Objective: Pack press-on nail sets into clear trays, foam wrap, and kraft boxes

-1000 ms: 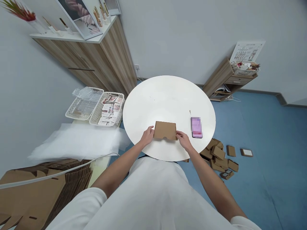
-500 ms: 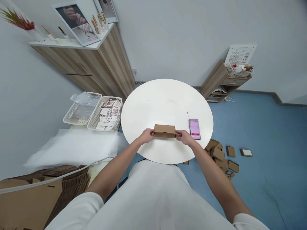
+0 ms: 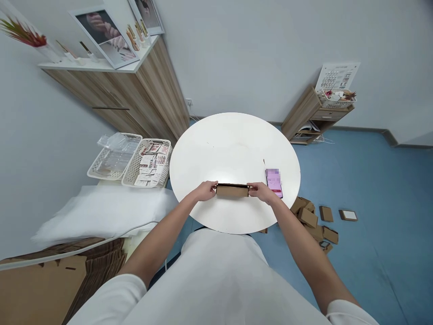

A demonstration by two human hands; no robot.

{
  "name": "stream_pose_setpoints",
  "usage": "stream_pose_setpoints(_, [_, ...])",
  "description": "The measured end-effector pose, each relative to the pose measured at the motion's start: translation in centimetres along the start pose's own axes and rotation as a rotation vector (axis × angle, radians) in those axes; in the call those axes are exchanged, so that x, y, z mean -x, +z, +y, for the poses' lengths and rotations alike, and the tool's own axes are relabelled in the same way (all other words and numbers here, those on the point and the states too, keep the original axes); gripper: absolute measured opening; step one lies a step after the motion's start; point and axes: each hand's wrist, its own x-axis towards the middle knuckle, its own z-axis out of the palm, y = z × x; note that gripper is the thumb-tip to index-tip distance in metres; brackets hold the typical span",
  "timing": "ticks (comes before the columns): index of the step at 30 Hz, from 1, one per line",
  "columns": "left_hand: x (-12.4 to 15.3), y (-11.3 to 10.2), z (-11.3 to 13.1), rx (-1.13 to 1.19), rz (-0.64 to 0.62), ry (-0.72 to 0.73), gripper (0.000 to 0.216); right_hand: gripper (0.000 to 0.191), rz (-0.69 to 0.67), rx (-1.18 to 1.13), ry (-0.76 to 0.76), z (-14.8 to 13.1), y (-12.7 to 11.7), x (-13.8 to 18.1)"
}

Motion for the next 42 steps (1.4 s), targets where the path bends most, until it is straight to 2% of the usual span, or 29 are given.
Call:
stream_pose_setpoints(7, [-0.4, 0.4, -2.0, -0.083, 0.0, -0.004, 0.058, 0.051, -0.004, -0.005, -0.012, 0.0, -0.1, -0.9])
stream_pose_setpoints(16, [-0.5, 0.5, -1.8, -0.216, 0.044, 0.078, 0.024, 0.047, -0.008, 0.038, -0.049, 0.2, 0.1, -1.3])
stream_pose_setpoints(24, [0.0, 1.4, -2.3, -0.215, 0.119, 0.141, 0.035, 0.052, 0.044, 0.066, -0.059, 0.0, 0.3, -0.9])
stream_pose_setpoints(31, [0.4, 1.0, -1.5, -0.095, 0.053, 0.11, 0.018, 0.053, 0.045, 0.044, -0.057, 0.2, 0.5, -1.0])
stream_pose_setpoints(36, [0.4, 1.2, -1.7, -0.175, 0.075, 0.132, 0.036, 0.053, 0.058, 0.07, -0.051, 0.3, 0.6, -1.1])
stream_pose_setpoints(42, [0.8, 1.5, -2.1, -0.134, 0.015, 0.113, 0.06, 0.053, 0.082, 0.089, -0.059, 0.4, 0.7, -1.2])
